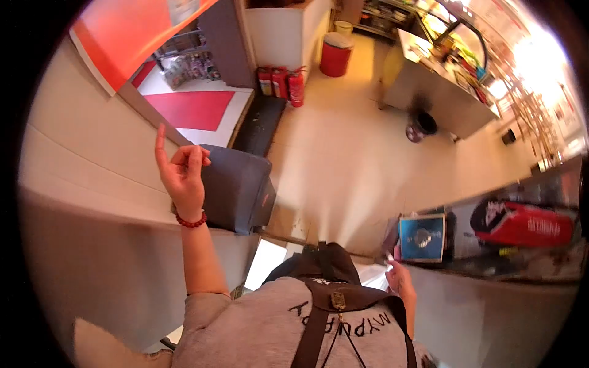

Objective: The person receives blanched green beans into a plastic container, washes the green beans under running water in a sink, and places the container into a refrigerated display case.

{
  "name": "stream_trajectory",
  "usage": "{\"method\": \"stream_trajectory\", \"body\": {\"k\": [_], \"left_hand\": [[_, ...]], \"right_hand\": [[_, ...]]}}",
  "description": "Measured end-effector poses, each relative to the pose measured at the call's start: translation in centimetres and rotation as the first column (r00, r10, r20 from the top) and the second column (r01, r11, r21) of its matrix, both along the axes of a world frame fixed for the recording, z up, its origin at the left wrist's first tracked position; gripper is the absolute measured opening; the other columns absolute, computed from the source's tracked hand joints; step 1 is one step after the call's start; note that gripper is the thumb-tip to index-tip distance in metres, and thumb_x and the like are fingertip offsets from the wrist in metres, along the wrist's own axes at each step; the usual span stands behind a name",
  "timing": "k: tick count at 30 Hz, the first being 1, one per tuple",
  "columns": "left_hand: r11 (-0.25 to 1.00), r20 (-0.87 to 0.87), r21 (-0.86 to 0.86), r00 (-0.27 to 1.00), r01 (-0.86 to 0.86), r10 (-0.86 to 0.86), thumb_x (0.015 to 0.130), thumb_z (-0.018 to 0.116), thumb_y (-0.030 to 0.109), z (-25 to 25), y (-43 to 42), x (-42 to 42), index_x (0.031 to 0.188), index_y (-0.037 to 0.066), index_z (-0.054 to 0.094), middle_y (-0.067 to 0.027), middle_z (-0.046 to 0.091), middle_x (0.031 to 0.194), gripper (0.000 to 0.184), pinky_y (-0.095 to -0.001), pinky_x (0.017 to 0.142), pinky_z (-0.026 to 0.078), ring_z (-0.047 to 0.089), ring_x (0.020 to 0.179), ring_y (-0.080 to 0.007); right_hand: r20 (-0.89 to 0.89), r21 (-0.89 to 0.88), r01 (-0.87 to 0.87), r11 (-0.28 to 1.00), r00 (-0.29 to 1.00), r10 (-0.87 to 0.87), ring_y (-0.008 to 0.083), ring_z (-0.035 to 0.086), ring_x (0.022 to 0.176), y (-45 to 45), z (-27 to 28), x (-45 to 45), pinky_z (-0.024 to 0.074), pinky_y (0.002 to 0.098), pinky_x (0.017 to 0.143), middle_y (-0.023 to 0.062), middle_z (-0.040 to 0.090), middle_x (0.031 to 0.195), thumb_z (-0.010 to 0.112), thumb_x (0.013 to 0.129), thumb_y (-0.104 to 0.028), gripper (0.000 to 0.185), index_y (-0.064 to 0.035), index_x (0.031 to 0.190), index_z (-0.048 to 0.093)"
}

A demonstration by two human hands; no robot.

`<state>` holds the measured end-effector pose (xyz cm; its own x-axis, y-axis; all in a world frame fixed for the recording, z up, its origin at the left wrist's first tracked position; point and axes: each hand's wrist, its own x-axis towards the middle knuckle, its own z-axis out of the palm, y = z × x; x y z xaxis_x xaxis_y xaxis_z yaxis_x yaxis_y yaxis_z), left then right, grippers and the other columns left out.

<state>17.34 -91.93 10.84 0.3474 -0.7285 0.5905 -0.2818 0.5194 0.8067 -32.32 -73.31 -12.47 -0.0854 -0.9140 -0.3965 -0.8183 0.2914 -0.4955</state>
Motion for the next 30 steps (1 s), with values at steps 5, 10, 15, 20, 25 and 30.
{"method": "stream_trajectory", "body": {"k": [5, 10, 15, 20, 25, 30], "left_hand": [[0.991, -0.009, 0.044, 0.991, -0.130, 0.131, 0.088, 0.054, 0.003, -2.0, -8.9, 2.9, 0.137, 0.005, 0.025, -0.0038, 0.056, 0.067, 0.057, -0.0182, 0.056, 0.043, 0.051, 0.060, -0.0070], [0.938, 0.105, -0.092, 0.934, -0.334, 0.343, 0.089, 0.050, 0.000, -4.1, -19.1, 8.7, 0.138, 0.006, 0.026, -0.0051, 0.055, 0.075, 0.054, -0.0208, 0.062, 0.041, 0.048, 0.067, -0.0080], [0.686, 0.109, -0.110, 0.677, -0.720, 0.728, 0.082, 0.060, 0.003, -4.4, -28.5, 13.5, 0.129, 0.006, 0.041, -0.0067, 0.043, 0.131, 0.051, -0.0330, 0.097, 0.037, 0.042, 0.120, -0.0196], [0.561, 0.141, -0.254, 0.544, -0.788, 0.827, 0.081, 0.060, 0.007, 4.4, -41.0, 20.8, 0.129, 0.012, 0.040, -0.0075, 0.041, 0.125, 0.052, -0.0367, 0.090, 0.044, 0.046, 0.113, -0.0209], [0.961, -0.451, -0.228, 0.859, 0.154, -0.245, 0.088, 0.041, 0.019, 10.2, -59.3, 31.9, 0.091, 0.008, 0.061, -0.0065, 0.061, 0.086, 0.023, -0.0443, 0.073, 0.051, 0.059, 0.084, -0.0231], [0.380, -0.221, -0.408, 0.314, 0.830, -0.923, 0.084, 0.049, 0.013, 12.4, -72.4, 25.6, 0.104, 0.007, 0.055, -0.0033, 0.059, 0.089, 0.021, -0.0329, 0.067, 0.049, 0.056, 0.080, -0.0149]], "right_hand": [[0.129, -0.020, 0.078, 0.997, 0.989, -0.075, 0.0178, 0.051, 0.058, -13.8, -2.7, -4.6, 0.0445, 0.0310, 0.057, 0.0070, 0.053, 0.062, 0.062, 0.076, -0.008, 0.036, -0.0060, 0.112, 0.055], [-0.051, -0.095, -0.198, 0.976, 0.980, 0.194, 0.0188, 0.049, 0.054, -36.6, -4.9, -5.9, 0.0427, 0.0318, 0.054, 0.0095, 0.053, 0.061, 0.056, 0.077, -0.007, 0.036, -0.0058, 0.113, 0.054], [-0.246, -0.218, -0.418, 0.882, 0.898, 0.365, 0.0259, 0.057, 0.062, -65.7, -2.0, 4.5, 0.0466, 0.0344, 0.061, 0.0150, 0.058, 0.068, 0.052, 0.078, -0.008, 0.035, -0.0057, 0.113, 0.055], [-0.094, -0.272, -0.746, 0.607, 0.649, 0.755, 0.0292, 0.060, 0.078, -84.6, 5.2, 25.5, 0.0483, 0.0353, 0.071, 0.0160, 0.062, 0.082, 0.053, 0.079, -0.011, 0.035, -0.0082, 0.114, 0.055], [-0.217, -0.213, -0.972, -0.100, -0.053, 0.975, 0.0323, 0.058, 0.081, -95.7, 12.0, 47.4, 0.0474, 0.0371, 0.073, 0.0162, 0.061, 0.085, 0.056, 0.080, -0.013, 0.038, -0.0089, 0.118, 0.051], [-0.029, 0.376, -0.926, 0.034, 0.025, 0.999, 0.0310, 0.058, 0.075, -98.9, 19.2, 67.8, 0.0484, 0.0357, 0.069, 0.0188, 0.061, 0.089, 0.061, 0.074, -0.015, 0.033, -0.0066, 0.105, 0.057]]}}
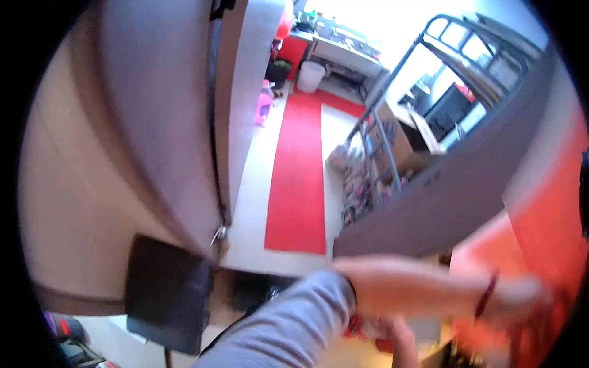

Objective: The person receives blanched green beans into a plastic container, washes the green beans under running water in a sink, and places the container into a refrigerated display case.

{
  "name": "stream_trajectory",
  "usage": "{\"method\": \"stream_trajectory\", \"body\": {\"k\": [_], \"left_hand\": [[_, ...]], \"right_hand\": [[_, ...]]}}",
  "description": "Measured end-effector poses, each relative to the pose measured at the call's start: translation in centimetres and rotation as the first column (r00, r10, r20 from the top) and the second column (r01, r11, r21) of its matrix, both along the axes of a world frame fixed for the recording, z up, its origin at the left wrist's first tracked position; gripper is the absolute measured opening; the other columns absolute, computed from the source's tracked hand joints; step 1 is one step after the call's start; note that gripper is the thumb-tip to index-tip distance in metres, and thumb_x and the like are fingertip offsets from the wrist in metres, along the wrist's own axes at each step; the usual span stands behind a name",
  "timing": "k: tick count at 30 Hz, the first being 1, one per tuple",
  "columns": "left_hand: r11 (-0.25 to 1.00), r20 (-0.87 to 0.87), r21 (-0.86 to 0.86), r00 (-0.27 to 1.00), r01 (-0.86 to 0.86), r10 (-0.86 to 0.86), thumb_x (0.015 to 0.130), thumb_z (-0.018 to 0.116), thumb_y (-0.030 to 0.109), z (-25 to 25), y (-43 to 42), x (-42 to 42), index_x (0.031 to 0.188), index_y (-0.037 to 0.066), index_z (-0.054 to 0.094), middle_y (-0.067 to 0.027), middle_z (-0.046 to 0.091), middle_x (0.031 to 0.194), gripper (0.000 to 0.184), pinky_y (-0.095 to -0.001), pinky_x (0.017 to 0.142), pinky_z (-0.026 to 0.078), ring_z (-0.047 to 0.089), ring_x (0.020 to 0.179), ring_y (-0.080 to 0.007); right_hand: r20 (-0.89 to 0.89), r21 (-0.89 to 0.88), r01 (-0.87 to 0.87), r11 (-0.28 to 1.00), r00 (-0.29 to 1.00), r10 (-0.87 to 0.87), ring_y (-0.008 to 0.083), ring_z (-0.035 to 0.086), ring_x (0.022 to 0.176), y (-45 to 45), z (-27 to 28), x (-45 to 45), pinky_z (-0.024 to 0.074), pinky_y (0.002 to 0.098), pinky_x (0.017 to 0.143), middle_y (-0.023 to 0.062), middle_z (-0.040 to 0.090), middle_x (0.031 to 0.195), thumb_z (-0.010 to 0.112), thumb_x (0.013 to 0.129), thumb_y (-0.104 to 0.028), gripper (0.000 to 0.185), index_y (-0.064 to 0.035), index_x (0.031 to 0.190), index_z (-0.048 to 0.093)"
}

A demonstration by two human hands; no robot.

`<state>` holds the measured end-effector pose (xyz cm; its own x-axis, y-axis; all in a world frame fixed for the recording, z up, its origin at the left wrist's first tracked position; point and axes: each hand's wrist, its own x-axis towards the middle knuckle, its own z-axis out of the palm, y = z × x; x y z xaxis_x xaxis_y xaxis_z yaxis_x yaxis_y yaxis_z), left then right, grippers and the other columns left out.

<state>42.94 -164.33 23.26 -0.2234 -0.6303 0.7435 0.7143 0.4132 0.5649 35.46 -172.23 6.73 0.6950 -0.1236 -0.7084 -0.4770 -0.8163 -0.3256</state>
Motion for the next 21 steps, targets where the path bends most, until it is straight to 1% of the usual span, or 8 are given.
{"method": "stream_trajectory", "body": {"k": [1, 4, 8, 10, 11, 13, 15, 21], "left_hand": [[0.985, -0.048, -0.029, 0.984, 0.171, -0.172, 0.083, 0.050, 0.012, 1.1, -0.7, 0.7, 0.106, 0.007, 0.054, -0.0027, 0.058, 0.089, 0.024, -0.0306, 0.066, 0.048, 0.056, 0.079, -0.0133], [0.930, -0.085, 0.033, 0.928, 0.366, -0.362, 0.081, 0.055, 0.009, 1.7, -3.1, 8.2, 0.114, 0.006, 0.050, -0.0007, 0.057, 0.091, 0.034, -0.0237, 0.062, 0.047, 0.054, 0.077, -0.0083], [0.835, 0.418, 0.227, 0.824, -0.502, 0.382, 0.084, 0.062, 0.017, -8.3, -4.7, 22.1, 0.125, 0.004, 0.042, -0.0091, 0.049, 0.121, 0.047, -0.0324, 0.087, 0.045, 0.049, 0.106, -0.0170], [0.681, 0.787, 0.104, 0.479, -0.725, 0.389, 0.084, 0.059, 0.013, -8.3, -4.1, 27.4, 0.122, 0.006, 0.046, -0.0081, 0.049, 0.121, 0.040, -0.0315, 0.086, 0.045, 0.050, 0.103, -0.0197], [0.702, 0.786, 0.169, 0.524, -0.692, 0.327, 0.083, 0.059, 0.012, -8.0, -4.5, 29.7, 0.120, 0.006, 0.048, -0.0085, 0.050, 0.120, 0.040, -0.0316, 0.085, 0.046, 0.051, 0.103, -0.0206], [0.722, 0.777, 0.254, 0.581, -0.643, 0.244, 0.082, 0.060, 0.011, -8.0, -5.8, 34.0, 0.119, 0.006, 0.049, -0.0090, 0.052, 0.118, 0.039, -0.0317, 0.085, 0.046, 0.052, 0.103, -0.0215], [0.615, 0.737, -0.067, 0.377, -0.786, 0.562, 0.080, 0.061, 0.009, -9.8, -8.1, 38.8, 0.117, 0.006, 0.051, -0.0101, 0.056, 0.114, 0.038, -0.0319, 0.082, 0.047, 0.054, 0.103, -0.0224], [0.096, 0.925, 0.276, 0.292, -0.956, 0.244, 0.066, 0.049, -0.012, -14.2, -4.9, 52.8, 0.105, 0.003, 0.056, -0.0064, 0.058, 0.106, 0.042, -0.0260, 0.078, 0.048, 0.055, 0.099, -0.0147]], "right_hand": [[-0.275, 0.027, 0.154, 0.988, 0.951, -0.140, 0.0298, 0.058, 0.073, -0.6, 1.7, 4.2, 0.0486, 0.0356, 0.068, 0.0187, 0.061, 0.086, 0.062, 0.073, -0.016, 0.032, -0.0067, 0.103, 0.058], [0.239, 0.115, 0.085, 0.990, 0.965, -0.110, 0.0274, 0.060, 0.070, -5.8, 1.4, 8.1, 0.0491, 0.0353, 0.066, 0.0167, 0.062, 0.082, 0.062, 0.074, -0.017, 0.030, -0.0071, 0.102, 0.060], [0.604, -0.077, 0.031, 0.997, 0.797, 0.022, 0.0259, 0.062, 0.067, -15.7, -13.4, -0.2, 0.0505, 0.0356, 0.065, 0.0142, 0.064, 0.080, 0.061, 0.075, -0.019, 0.031, -0.0084, 0.104, 0.061], [-0.007, 0.410, 0.259, 0.875, 0.960, -0.281, 0.0364, 0.004, 0.137, -17.2, -15.7, 0.3, 0.0036, 0.0642, 0.104, 0.0074, -0.001, 0.151, 0.047, 0.078, -0.066, 0.087, -0.0205, 0.144, 0.012], [0.453, 0.109, 0.372, 0.922, 0.807, -0.379, 0.0274, 0.063, 0.072, -15.0, -14.4, 0.7, 0.0513, 0.0358, 0.068, 0.0141, 0.065, 0.083, 0.060, 0.076, -0.017, 0.031, -0.0084, 0.106, 0.060], [0.344, 0.070, 0.389, 0.918, 0.855, -0.388, 0.0274, 0.064, 0.074, -15.5, -15.3, 3.7, 0.0515, 0.0350, 0.070, 0.0142, 0.066, 0.084, 0.060, 0.075, -0.016, 0.031, -0.0082, 0.105, 0.061], [0.299, 0.196, 0.390, 0.900, 0.850, -0.434, 0.0258, 0.065, 0.079, -17.7, -16.8, 8.6, 0.0518, 0.0326, 0.072, 0.0137, 0.067, 0.085, 0.061, 0.074, -0.016, 0.028, -0.0070, 0.101, 0.063], [0.559, 0.213, 0.029, 0.977, 0.816, -0.146, 0.0360, 0.060, 0.074, -23.7, -8.8, 38.8, 0.0479, 0.0405, 0.065, 0.0206, 0.060, 0.082, 0.057, 0.074, -0.010, 0.020, -0.0061, 0.093, 0.062]]}}
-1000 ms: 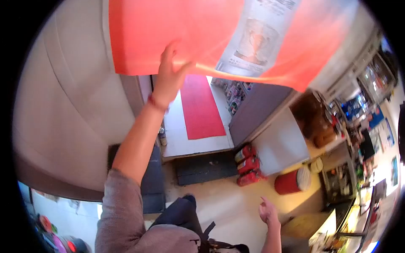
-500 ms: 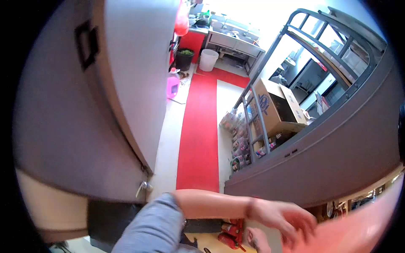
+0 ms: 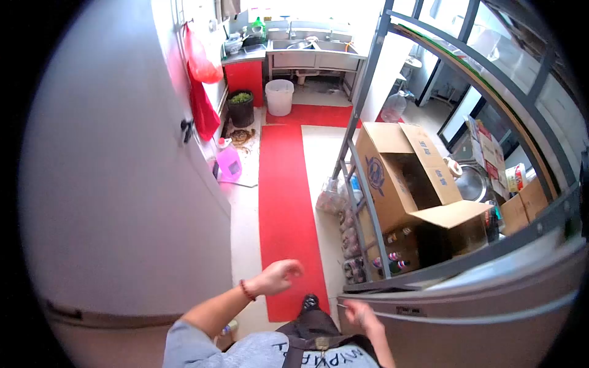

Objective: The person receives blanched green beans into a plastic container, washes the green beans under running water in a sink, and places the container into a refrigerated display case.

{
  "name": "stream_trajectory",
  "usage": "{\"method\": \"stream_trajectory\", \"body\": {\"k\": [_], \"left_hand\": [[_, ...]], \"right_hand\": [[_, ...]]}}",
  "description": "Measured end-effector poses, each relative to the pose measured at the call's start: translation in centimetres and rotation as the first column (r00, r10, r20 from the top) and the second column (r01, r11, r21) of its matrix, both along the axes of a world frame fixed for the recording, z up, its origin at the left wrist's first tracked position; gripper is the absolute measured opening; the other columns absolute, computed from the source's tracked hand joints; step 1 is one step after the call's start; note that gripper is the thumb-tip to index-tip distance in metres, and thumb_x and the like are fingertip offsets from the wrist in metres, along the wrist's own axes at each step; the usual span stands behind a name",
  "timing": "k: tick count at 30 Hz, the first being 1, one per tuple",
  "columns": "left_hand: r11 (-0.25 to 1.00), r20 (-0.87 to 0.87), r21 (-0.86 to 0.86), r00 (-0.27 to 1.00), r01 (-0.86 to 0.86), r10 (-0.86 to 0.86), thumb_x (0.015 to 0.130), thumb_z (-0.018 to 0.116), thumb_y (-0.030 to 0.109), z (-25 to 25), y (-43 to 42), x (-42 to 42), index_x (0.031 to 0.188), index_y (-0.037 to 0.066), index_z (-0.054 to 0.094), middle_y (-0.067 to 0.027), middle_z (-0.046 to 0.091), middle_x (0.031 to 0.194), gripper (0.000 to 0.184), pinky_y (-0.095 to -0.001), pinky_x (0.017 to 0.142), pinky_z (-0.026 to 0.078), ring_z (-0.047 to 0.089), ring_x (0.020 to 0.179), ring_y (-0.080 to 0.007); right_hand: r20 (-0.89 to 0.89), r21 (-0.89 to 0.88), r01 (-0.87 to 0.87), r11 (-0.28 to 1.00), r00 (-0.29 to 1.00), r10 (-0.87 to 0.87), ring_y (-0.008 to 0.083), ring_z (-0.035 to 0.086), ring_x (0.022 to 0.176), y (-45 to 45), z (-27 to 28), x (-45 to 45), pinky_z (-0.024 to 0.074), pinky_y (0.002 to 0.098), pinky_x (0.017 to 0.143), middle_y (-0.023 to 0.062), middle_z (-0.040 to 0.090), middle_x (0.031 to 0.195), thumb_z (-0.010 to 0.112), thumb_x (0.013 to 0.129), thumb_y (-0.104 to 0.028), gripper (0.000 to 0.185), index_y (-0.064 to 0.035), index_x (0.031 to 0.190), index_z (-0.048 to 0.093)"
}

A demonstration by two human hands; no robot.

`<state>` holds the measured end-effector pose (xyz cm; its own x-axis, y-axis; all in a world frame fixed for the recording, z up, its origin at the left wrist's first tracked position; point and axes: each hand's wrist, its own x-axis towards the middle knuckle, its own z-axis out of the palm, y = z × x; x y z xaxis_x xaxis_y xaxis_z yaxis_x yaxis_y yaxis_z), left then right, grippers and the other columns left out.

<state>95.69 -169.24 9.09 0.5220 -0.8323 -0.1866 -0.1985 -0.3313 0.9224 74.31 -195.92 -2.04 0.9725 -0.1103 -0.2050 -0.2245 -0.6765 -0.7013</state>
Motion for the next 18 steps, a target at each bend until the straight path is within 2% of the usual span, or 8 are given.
{"method": "stream_trajectory", "body": {"k": [1, 4, 6, 8, 11, 13, 15, 18], "left_hand": [[0.996, -0.097, 0.024, 0.991, -0.091, 0.093, 0.066, 0.049, -0.013, 1.5, 1.6, 1.2, 0.102, 0.003, 0.056, -0.0062, 0.057, 0.107, 0.040, -0.0254, 0.078, 0.048, 0.054, 0.100, -0.0140], [0.900, -0.026, 0.056, 0.901, -0.431, 0.433, 0.064, 0.046, -0.012, 5.3, 6.5, 4.3, 0.096, 0.002, 0.057, -0.0112, 0.054, 0.108, 0.037, -0.0281, 0.074, 0.048, 0.053, 0.102, -0.0223], [0.725, 0.307, 0.069, 0.706, -0.685, 0.638, 0.062, 0.051, -0.010, 4.0, 10.4, 6.8, 0.094, 0.002, 0.056, -0.0137, 0.052, 0.110, 0.035, -0.0333, 0.081, 0.047, 0.050, 0.107, -0.0269], [0.607, 0.741, 0.151, 0.496, -0.780, 0.453, 0.062, 0.056, -0.007, 2.9, 13.5, 8.6, 0.093, 0.003, 0.056, -0.0158, 0.053, 0.109, 0.033, -0.0400, 0.089, 0.044, 0.047, 0.110, -0.0321], [0.429, 0.737, 0.266, 0.469, -0.863, 0.487, 0.063, 0.059, -0.003, -0.3, 15.3, 11.7, 0.092, 0.004, 0.057, -0.0171, 0.055, 0.105, 0.029, -0.0433, 0.091, 0.042, 0.049, 0.106, -0.0343], [0.306, 0.515, 0.455, 0.528, -0.836, 0.675, 0.066, 0.059, -0.002, -3.4, 15.2, 15.7, 0.095, 0.003, 0.058, -0.0172, 0.057, 0.100, 0.030, -0.0413, 0.090, 0.042, 0.051, 0.103, -0.0348], [0.435, 0.503, 0.300, 0.528, -0.849, 0.684, 0.067, 0.059, -0.005, -6.9, 14.7, 21.7, 0.098, 0.001, 0.058, -0.0171, 0.058, 0.098, 0.032, -0.0395, 0.089, 0.043, 0.054, 0.100, -0.0343], [0.547, 0.496, 0.161, 0.546, -0.822, 0.675, 0.067, 0.052, -0.012, -7.5, 11.0, 34.7, 0.100, 0.001, 0.058, -0.0180, 0.058, 0.101, 0.036, -0.0387, 0.085, 0.046, 0.054, 0.098, -0.0352]], "right_hand": [[0.227, -0.097, -0.049, 0.994, 0.971, 0.070, 0.0232, 0.059, 0.066, -1.0, 0.8, 5.4, 0.0483, 0.0304, 0.064, 0.0145, 0.062, 0.077, 0.059, 0.076, -0.006, 0.023, -0.0057, 0.098, 0.064], [0.264, 0.049, -0.026, 0.998, 0.964, 0.012, 0.0316, 0.059, 0.071, -2.6, 7.3, 19.1, 0.0482, 0.0371, 0.064, 0.0172, 0.060, 0.078, 0.055, 0.076, -0.005, 0.022, -0.0055, 0.098, 0.062], [0.311, 0.002, -0.138, 0.990, 0.941, 0.131, 0.0318, 0.061, 0.077, -2.7, 11.9, 27.2, 0.0494, 0.0369, 0.069, 0.0167, 0.062, 0.084, 0.056, 0.078, -0.007, 0.022, -0.0049, 0.100, 0.061], [0.330, -0.005, -0.213, 0.977, 0.922, 0.203, 0.0319, 0.061, 0.079, -3.1, 12.5, 34.0, 0.0497, 0.0365, 0.071, 0.0164, 0.062, 0.086, 0.056, 0.079, -0.007, 0.023, -0.0050, 0.101, 0.060], [0.171, -0.014, -0.377, 0.926, 0.912, 0.373, 0.0332, 0.060, 0.086, -3.1, 10.3, 43.0, 0.0492, 0.0376, 0.076, 0.0166, 0.062, 0.091, 0.057, 0.079, -0.010, 0.025, -0.0060, 0.103, 0.059], [0.030, -0.165, -0.516, 0.841, 0.849, 0.527, 0.0342, 0.059, 0.089, -3.7, 7.2, 47.8, 0.0484, 0.0393, 0.078, 0.0165, 0.062, 0.093, 0.056, 0.079, -0.012, 0.025, -0.0064, 0.104, 0.059], [-0.285, -0.152, -0.645, 0.749, 0.754, 0.591, 0.0336, 0.058, 0.093, -4.2, 5.7, 51.9, 0.0477, 0.0396, 0.080, 0.0168, 0.063, 0.094, 0.054, 0.079, -0.014, 0.027, -0.0075, 0.105, 0.060], [-0.353, -0.126, -0.646, 0.753, 0.739, 0.574, 0.0335, 0.060, 0.087, -3.9, 8.2, 58.7, 0.0489, 0.0390, 0.076, 0.0164, 0.064, 0.089, 0.054, 0.078, -0.015, 0.029, -0.0072, 0.105, 0.060]]}}
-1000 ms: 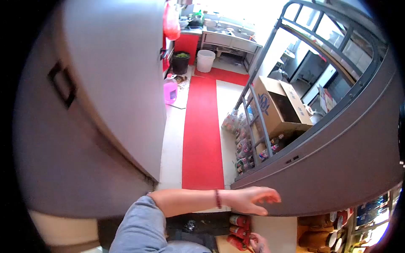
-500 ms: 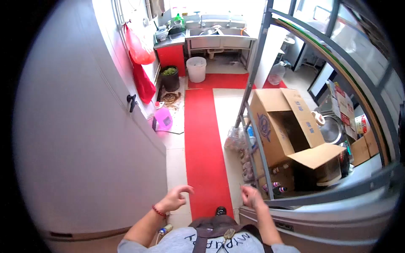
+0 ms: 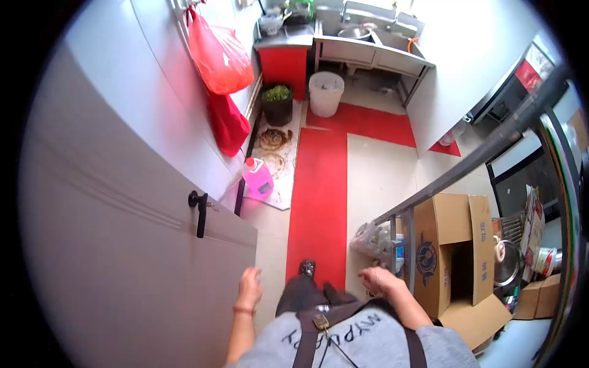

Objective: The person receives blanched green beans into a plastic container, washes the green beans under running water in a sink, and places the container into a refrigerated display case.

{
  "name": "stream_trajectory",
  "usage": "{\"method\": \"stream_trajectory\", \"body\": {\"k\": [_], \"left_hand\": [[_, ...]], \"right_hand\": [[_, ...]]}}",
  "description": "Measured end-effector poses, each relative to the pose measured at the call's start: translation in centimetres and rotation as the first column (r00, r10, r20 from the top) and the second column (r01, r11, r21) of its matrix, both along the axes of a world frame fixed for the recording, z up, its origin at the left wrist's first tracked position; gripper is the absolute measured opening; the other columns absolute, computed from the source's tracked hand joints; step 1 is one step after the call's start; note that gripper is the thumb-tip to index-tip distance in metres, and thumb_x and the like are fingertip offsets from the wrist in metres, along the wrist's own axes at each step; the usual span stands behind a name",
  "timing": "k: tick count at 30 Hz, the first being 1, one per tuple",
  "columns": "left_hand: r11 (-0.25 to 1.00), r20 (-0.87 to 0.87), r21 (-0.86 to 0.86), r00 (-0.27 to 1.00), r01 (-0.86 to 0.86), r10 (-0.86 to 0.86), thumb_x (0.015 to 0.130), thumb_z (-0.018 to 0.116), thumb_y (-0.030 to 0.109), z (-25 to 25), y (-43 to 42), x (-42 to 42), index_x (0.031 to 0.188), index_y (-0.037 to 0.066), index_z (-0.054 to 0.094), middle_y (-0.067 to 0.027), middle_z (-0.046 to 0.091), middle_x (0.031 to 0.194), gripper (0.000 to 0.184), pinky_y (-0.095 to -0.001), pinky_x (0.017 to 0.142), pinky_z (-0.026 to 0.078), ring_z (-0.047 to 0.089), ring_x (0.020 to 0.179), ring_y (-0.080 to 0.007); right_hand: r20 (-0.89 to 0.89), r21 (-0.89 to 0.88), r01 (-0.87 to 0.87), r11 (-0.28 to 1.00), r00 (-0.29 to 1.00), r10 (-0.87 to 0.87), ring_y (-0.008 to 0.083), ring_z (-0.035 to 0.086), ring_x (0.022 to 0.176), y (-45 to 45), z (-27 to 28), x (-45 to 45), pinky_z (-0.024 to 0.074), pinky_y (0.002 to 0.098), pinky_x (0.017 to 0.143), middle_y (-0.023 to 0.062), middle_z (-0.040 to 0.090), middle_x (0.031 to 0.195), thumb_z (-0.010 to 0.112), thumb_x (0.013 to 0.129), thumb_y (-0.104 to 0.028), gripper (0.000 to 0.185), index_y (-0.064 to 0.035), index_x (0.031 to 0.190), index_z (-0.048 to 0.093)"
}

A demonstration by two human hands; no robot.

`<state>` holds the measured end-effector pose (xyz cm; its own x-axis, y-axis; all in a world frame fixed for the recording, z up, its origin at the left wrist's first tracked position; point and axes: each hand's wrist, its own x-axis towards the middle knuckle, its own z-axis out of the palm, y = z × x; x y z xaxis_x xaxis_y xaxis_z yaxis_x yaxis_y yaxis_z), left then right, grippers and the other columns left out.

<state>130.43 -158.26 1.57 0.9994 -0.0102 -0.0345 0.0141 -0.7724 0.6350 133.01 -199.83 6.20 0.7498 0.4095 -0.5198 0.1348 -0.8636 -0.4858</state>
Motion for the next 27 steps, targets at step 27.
{"method": "stream_trajectory", "body": {"k": [27], "left_hand": [[0.990, -0.082, -0.136, 0.996, 0.035, -0.047, 0.074, 0.060, 0.005, -0.4, -19.6, 92.7, 0.112, 0.003, 0.057, -0.0161, 0.059, 0.110, 0.038, -0.0354, 0.091, 0.045, 0.057, 0.104, -0.0285]], "right_hand": [[0.318, 0.284, 0.452, 0.845, 0.787, -0.528, 0.0263, 0.062, 0.078, -20.4, 2.5, 82.7, 0.0485, 0.0337, 0.073, 0.0120, 0.064, 0.083, 0.059, 0.079, -0.007, 0.034, -0.0075, 0.113, 0.054]]}}
